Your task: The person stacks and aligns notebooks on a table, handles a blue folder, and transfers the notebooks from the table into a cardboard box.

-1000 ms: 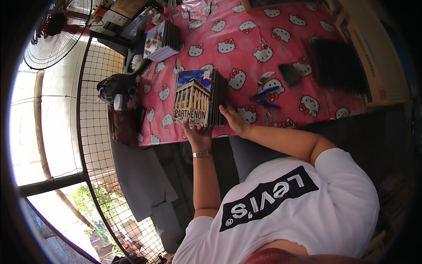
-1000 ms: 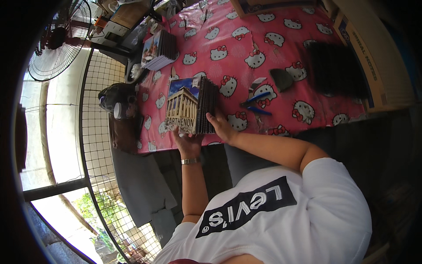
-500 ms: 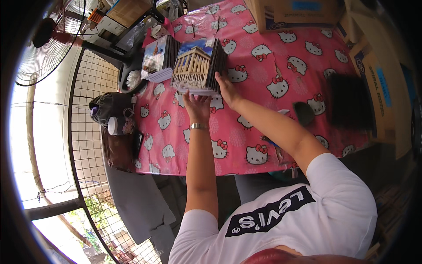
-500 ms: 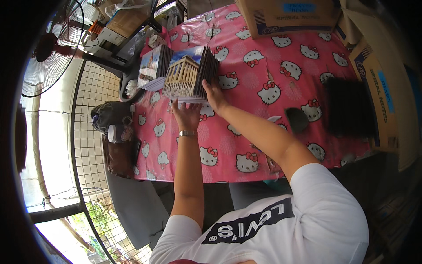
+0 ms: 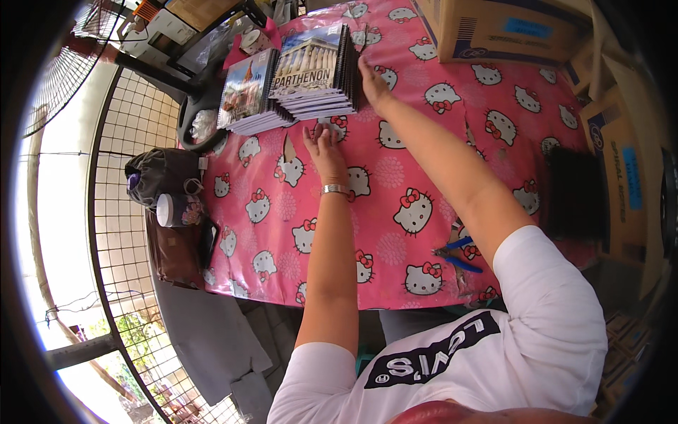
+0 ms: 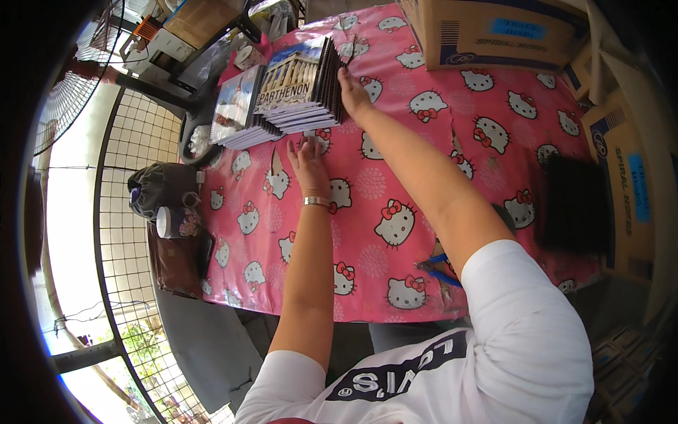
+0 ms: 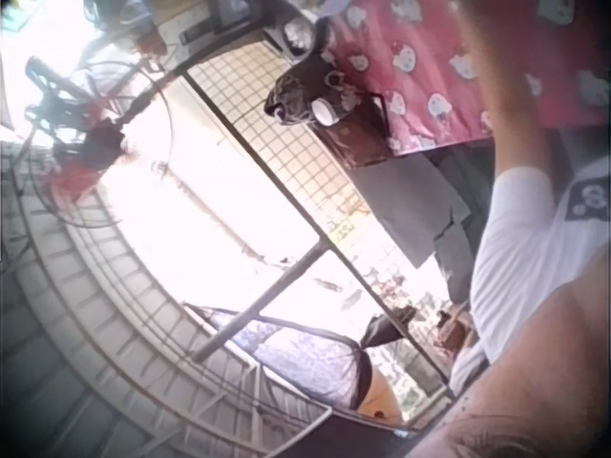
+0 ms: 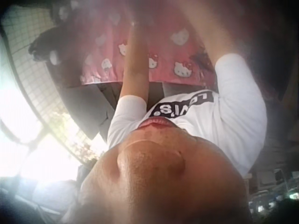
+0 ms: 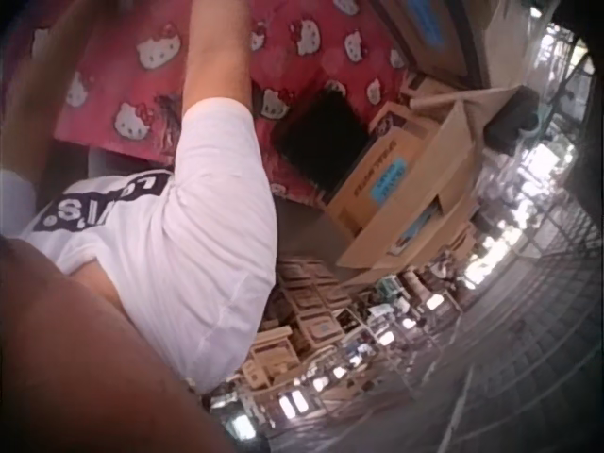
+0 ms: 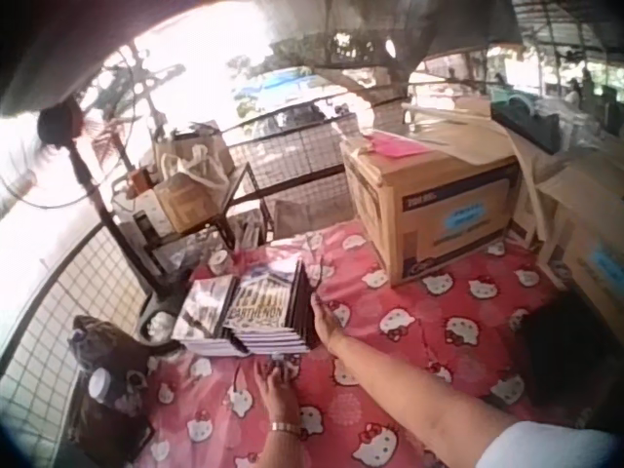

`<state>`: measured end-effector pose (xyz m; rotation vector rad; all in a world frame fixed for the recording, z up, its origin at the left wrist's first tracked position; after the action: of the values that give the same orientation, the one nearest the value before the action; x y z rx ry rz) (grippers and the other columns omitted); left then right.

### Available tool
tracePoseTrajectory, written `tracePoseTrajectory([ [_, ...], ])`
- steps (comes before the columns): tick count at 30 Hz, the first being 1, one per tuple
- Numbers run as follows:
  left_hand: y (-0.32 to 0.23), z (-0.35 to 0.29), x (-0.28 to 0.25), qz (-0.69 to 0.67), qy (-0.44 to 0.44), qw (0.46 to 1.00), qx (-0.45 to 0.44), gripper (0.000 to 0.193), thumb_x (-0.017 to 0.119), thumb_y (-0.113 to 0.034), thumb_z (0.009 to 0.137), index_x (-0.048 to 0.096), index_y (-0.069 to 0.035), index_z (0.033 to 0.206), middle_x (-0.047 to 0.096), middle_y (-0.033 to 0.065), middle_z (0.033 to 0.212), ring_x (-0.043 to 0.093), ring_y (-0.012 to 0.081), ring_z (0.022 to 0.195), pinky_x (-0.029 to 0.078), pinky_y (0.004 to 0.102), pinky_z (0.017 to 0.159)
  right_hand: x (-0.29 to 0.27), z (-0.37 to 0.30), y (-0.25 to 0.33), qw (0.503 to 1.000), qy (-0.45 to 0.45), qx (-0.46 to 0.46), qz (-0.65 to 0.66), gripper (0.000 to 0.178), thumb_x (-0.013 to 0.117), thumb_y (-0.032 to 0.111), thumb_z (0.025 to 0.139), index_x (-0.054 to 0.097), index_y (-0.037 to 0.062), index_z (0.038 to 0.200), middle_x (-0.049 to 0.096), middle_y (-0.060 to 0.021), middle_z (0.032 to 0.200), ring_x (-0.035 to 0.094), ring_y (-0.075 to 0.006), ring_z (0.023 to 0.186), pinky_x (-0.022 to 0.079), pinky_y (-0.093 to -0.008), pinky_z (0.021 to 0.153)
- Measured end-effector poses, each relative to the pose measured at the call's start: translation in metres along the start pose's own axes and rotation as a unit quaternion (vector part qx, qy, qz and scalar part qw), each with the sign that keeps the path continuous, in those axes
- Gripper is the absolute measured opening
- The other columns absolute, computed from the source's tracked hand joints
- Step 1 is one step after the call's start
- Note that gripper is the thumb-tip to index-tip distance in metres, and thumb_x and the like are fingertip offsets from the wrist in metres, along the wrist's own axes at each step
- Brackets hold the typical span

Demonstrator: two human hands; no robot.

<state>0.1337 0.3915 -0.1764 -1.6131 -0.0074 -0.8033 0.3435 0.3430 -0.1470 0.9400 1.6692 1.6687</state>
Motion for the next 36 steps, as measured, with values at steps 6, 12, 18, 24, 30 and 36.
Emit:
tracePoseTrajectory([
  [6, -0.022, -0.002, -0.017, -0.053, -0.104, 0.993, 0.034, 0.066, 0.049, -0.015, 0.096, 0.014, -0.006, 0.151, 0.043, 0.0166, 0.134, 0.047, 0.0267, 0.122, 0.041, 0.0438, 0.106, 0.014, 0.044, 0.002, 0.993, 0.045, 0.081, 0.079, 0.102, 0.033, 0.083, 0.084, 0.019, 0.0106, 0.155, 0.024, -0.0154, 0.158, 0.022, -0.0275, 0.145, 0.024, -0.0467, 0.113],
  [12, -0.011, 0.024, 0.006, -0.084, -0.124, 0.987, 0.059, 0.058, 0.049, -0.021, 0.098, 0.024, -0.002, 0.147, 0.041, 0.0146, 0.137, 0.045, 0.0247, 0.125, 0.043, 0.0442, 0.104, -0.026, 0.126, -0.026, 0.993, 0.045, 0.092, 0.067, 0.101, 0.036, 0.082, 0.084, 0.032, 0.0045, 0.149, 0.044, -0.0104, 0.143, 0.047, -0.0181, 0.119, 0.036, -0.0335, 0.104],
  [18, -0.003, 0.03, 0.023, 0.178, -0.035, 0.981, 0.07, 0.073, 0.054, -0.024, 0.097, 0.013, 0.0, 0.152, 0.038, 0.0148, 0.144, 0.046, 0.0212, 0.123, 0.039, 0.0316, 0.103, 0.02, 0.154, -0.027, 0.981, 0.156, 0.095, 0.068, 0.09, 0.026, 0.076, 0.092, 0.032, 0.008, 0.151, 0.047, -0.0114, 0.144, 0.043, -0.0251, 0.128, 0.029, -0.0355, 0.11],
  [24, 0.007, 0.012, 0.052, -0.031, -0.049, 0.998, 0.028, 0.086, 0.056, -0.022, 0.093, -0.001, -0.002, 0.154, 0.029, 0.0134, 0.147, 0.037, 0.0186, 0.128, 0.026, 0.0318, 0.112, 0.027, 0.161, -0.025, 0.991, 0.117, 0.048, 0.041, 0.09, 0.027, 0.075, 0.092, 0.033, 0.0076, 0.151, 0.048, -0.0106, 0.143, 0.044, -0.0241, 0.128, 0.029, -0.0345, 0.11],
  [30, 0.025, 0.005, 0.048, 0.082, -0.036, 0.995, 0.033, 0.091, 0.055, -0.022, 0.091, -0.007, 0.001, 0.153, 0.025, 0.014, 0.147, 0.029, 0.0211, 0.128, 0.022, 0.0338, 0.113, 0.031, 0.167, -0.018, 0.996, 0.084, -0.022, -0.011, 0.089, 0.028, 0.074, 0.093, 0.033, 0.0073, 0.151, 0.048, -0.0099, 0.142, 0.044, -0.0231, 0.127, 0.029, -0.0335, 0.11],
  [36, 0.011, 0.009, 0.071, 0.0, -0.027, 0.998, 0.056, 0.09, 0.054, -0.025, 0.094, -0.008, 0.007, 0.151, -0.003, 0.0219, 0.161, 0.006, 0.0274, 0.149, 0.008, 0.0372, 0.119, 0.0, 0.156, -0.012, 0.982, -0.029, -0.185, -0.03, 0.088, 0.029, 0.073, 0.093, 0.034, 0.0069, 0.151, 0.049, -0.0091, 0.141, 0.045, -0.0221, 0.126, 0.029, -0.0326, 0.11],
])
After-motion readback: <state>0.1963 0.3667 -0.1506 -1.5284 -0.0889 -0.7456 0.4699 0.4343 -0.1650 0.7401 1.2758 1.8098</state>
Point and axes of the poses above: each hand's wrist, its own z-axis towards the middle knuckle, its own x-axis out of the palm, y = z × x, the point moved 8 cm from there along z, towards the middle knuckle
